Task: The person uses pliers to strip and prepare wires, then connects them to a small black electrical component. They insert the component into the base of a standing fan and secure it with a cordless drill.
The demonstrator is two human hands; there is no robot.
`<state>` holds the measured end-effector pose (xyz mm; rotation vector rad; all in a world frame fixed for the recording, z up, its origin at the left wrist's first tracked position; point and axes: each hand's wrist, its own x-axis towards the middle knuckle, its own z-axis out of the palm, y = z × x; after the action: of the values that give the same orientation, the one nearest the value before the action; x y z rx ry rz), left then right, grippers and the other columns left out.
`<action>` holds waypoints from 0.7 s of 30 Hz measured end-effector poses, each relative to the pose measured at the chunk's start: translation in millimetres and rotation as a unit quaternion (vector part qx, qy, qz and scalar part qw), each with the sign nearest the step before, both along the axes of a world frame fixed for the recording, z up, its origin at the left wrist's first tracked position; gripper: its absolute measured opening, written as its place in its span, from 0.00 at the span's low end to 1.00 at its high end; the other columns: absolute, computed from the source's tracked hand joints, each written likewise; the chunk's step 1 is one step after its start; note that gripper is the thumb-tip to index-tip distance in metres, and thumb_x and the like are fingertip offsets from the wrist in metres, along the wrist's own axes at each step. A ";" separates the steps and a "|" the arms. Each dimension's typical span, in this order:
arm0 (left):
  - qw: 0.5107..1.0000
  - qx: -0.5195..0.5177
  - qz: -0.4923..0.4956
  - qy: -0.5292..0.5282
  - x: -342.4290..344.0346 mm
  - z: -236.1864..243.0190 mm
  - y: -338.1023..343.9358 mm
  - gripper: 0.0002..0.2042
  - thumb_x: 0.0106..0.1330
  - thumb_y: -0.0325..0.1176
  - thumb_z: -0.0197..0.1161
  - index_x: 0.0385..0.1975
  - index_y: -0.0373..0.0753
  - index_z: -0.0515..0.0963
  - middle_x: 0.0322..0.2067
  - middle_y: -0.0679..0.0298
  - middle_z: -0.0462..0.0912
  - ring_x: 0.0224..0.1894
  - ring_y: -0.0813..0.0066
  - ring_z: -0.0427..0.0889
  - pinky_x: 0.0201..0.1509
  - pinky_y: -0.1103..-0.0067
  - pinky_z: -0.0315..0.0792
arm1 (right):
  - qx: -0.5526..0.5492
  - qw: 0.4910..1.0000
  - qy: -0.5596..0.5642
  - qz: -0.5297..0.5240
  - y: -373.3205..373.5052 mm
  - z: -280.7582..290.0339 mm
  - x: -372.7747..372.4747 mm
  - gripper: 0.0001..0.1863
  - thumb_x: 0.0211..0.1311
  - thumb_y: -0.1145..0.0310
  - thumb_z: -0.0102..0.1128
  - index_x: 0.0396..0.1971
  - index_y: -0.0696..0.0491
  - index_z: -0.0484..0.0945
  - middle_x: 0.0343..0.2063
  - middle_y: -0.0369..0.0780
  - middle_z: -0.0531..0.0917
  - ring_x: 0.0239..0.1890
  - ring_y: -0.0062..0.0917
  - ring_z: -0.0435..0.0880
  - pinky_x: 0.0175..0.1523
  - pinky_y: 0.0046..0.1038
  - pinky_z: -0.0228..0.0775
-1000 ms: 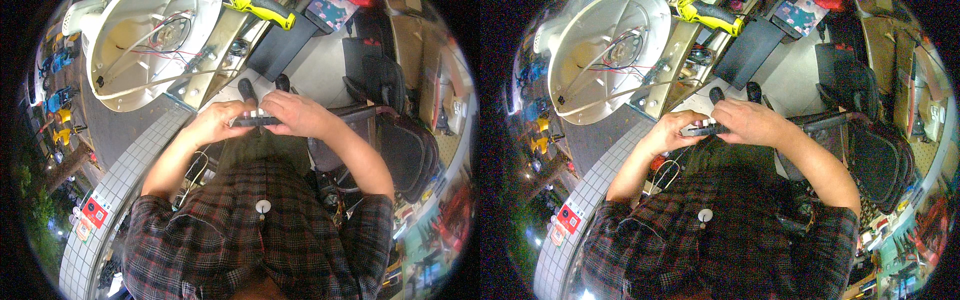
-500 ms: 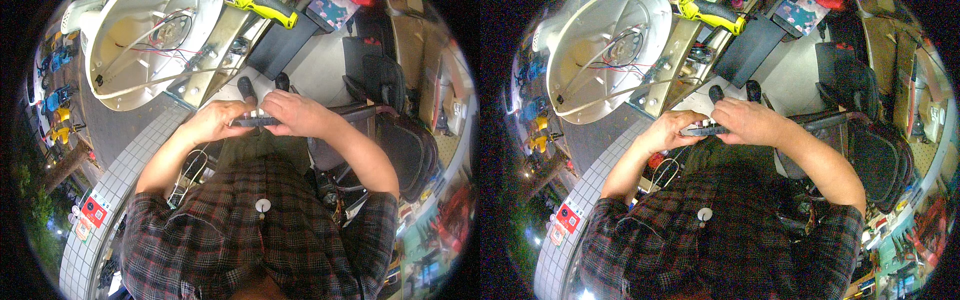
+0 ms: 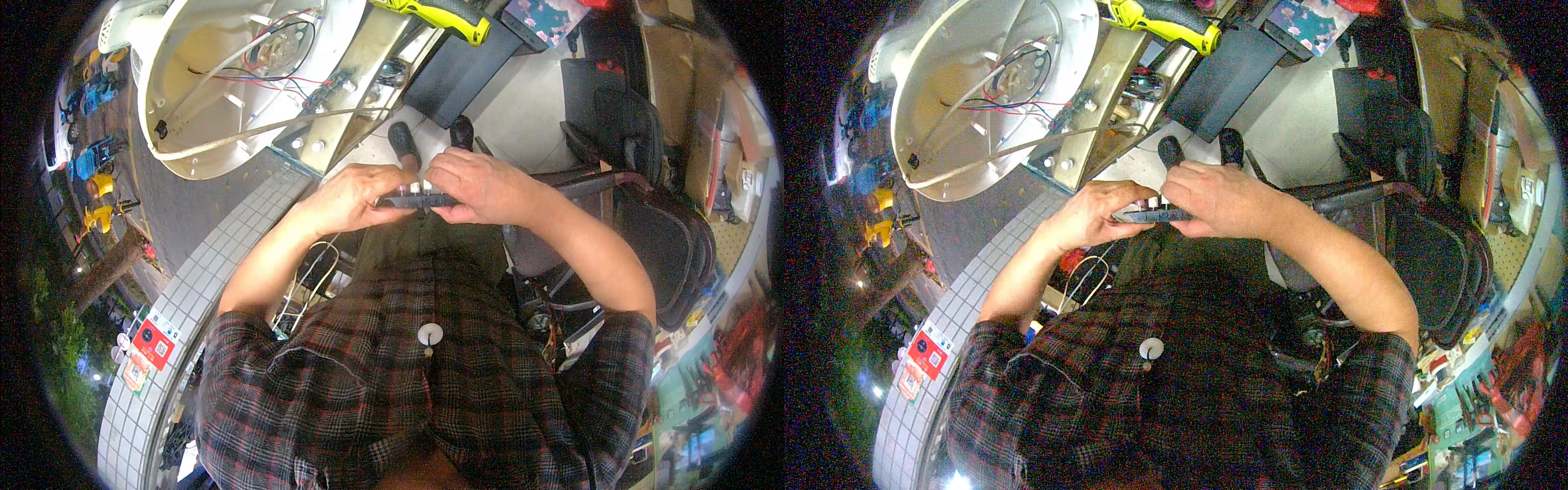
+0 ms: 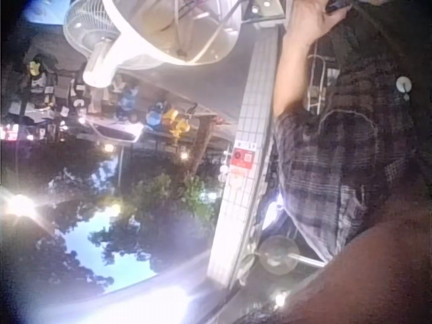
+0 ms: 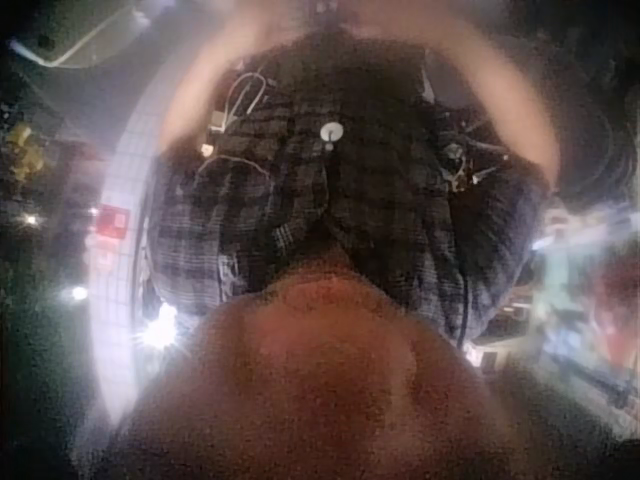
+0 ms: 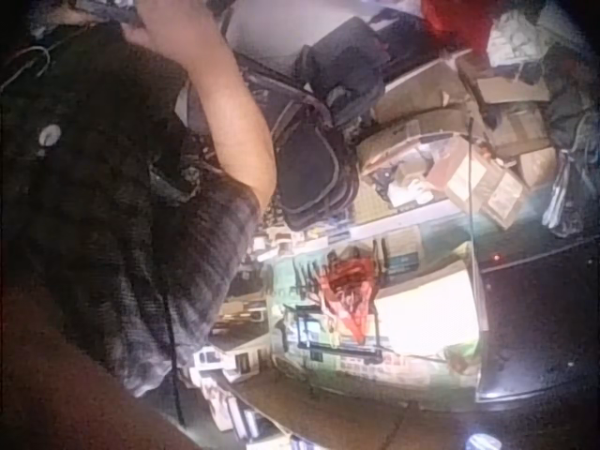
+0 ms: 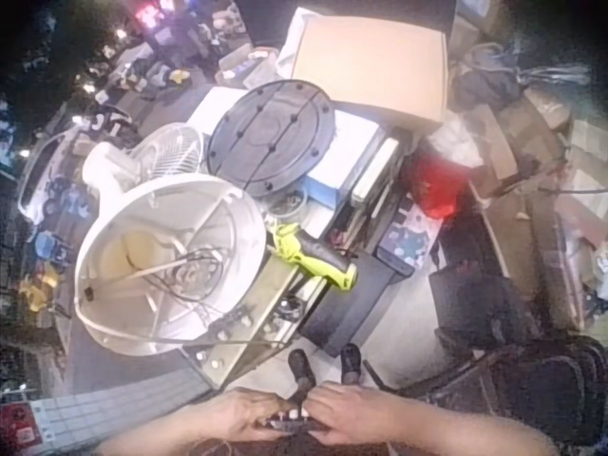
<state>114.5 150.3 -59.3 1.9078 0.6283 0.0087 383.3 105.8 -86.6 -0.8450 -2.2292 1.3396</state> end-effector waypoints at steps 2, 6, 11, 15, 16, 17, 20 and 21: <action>1.000 -0.002 -0.002 -0.004 -0.5 -0.9 0.3 0.22 0.56 0.32 0.76 0.51 0.38 0.79 0.38 0.56 0.86 0.42 0.54 0.87 0.47 0.66 0.80 | 0.003 1.000 0.001 0.002 0.5 0.3 -0.1 0.23 0.52 0.67 0.74 0.45 0.58 0.74 0.42 0.46 0.78 0.47 0.43 0.80 0.55 0.40 0.75; 1.000 -0.002 -0.005 -0.009 -2.0 -3.0 0.8 0.23 0.56 0.32 0.77 0.52 0.38 0.79 0.38 0.55 0.86 0.42 0.53 0.87 0.47 0.66 0.80 | 0.013 1.000 -0.002 0.008 1.7 -1.2 -0.2 0.23 0.52 0.66 0.74 0.44 0.58 0.74 0.42 0.46 0.78 0.47 0.43 0.80 0.55 0.40 0.75; 1.000 -0.001 -0.012 0.022 -4.3 -3.5 4.3 0.24 0.56 0.34 0.77 0.53 0.38 0.78 0.39 0.55 0.85 0.42 0.53 0.87 0.47 0.65 0.80 | 0.021 0.999 -0.026 0.003 4.5 -0.5 -2.7 0.23 0.52 0.65 0.74 0.44 0.58 0.73 0.42 0.46 0.77 0.48 0.44 0.79 0.55 0.40 0.75; 1.000 0.004 -0.004 0.027 -3.6 -3.8 9.8 0.25 0.59 0.36 0.75 0.56 0.38 0.77 0.40 0.53 0.85 0.44 0.50 0.86 0.48 0.64 0.79 | 0.047 0.998 -0.037 -0.006 7.9 -3.7 -3.6 0.24 0.54 0.62 0.73 0.45 0.58 0.73 0.43 0.46 0.77 0.48 0.44 0.80 0.55 0.40 0.75; 1.000 0.002 0.001 0.028 -3.4 -3.1 11.1 0.25 0.60 0.37 0.74 0.57 0.38 0.77 0.40 0.53 0.85 0.44 0.49 0.86 0.49 0.63 0.79 | 0.047 0.998 -0.034 -0.012 8.2 -4.6 -3.0 0.24 0.55 0.61 0.73 0.46 0.58 0.73 0.43 0.46 0.77 0.47 0.43 0.80 0.55 0.40 0.75; 0.999 0.000 0.004 0.033 -2.9 -2.6 11.7 0.25 0.60 0.37 0.74 0.57 0.38 0.77 0.41 0.52 0.85 0.45 0.49 0.86 0.49 0.63 0.79 | 0.052 0.998 -0.039 -0.018 8.6 -4.9 -3.3 0.25 0.55 0.61 0.73 0.46 0.58 0.73 0.43 0.46 0.77 0.47 0.43 0.80 0.55 0.40 0.75; 0.999 -0.002 0.018 0.043 -1.2 -2.2 11.8 0.25 0.61 0.37 0.73 0.58 0.38 0.76 0.43 0.52 0.85 0.46 0.49 0.85 0.50 0.63 0.79 | 0.067 0.996 -0.048 -0.040 8.9 -6.3 -4.5 0.26 0.54 0.60 0.74 0.46 0.58 0.73 0.43 0.46 0.77 0.48 0.43 0.80 0.55 0.40 0.75; 0.999 -0.002 0.026 0.041 -1.0 -2.5 10.9 0.25 0.61 0.37 0.73 0.58 0.38 0.76 0.43 0.52 0.85 0.46 0.49 0.85 0.50 0.64 0.79 | 0.073 0.995 -0.048 -0.049 8.8 -7.0 -4.8 0.25 0.54 0.60 0.74 0.46 0.58 0.73 0.43 0.46 0.77 0.48 0.42 0.80 0.54 0.40 0.75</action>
<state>113.5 161.2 -61.8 1.8958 0.7321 -0.0380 378.5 114.5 -93.7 -0.9689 -2.2939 1.0984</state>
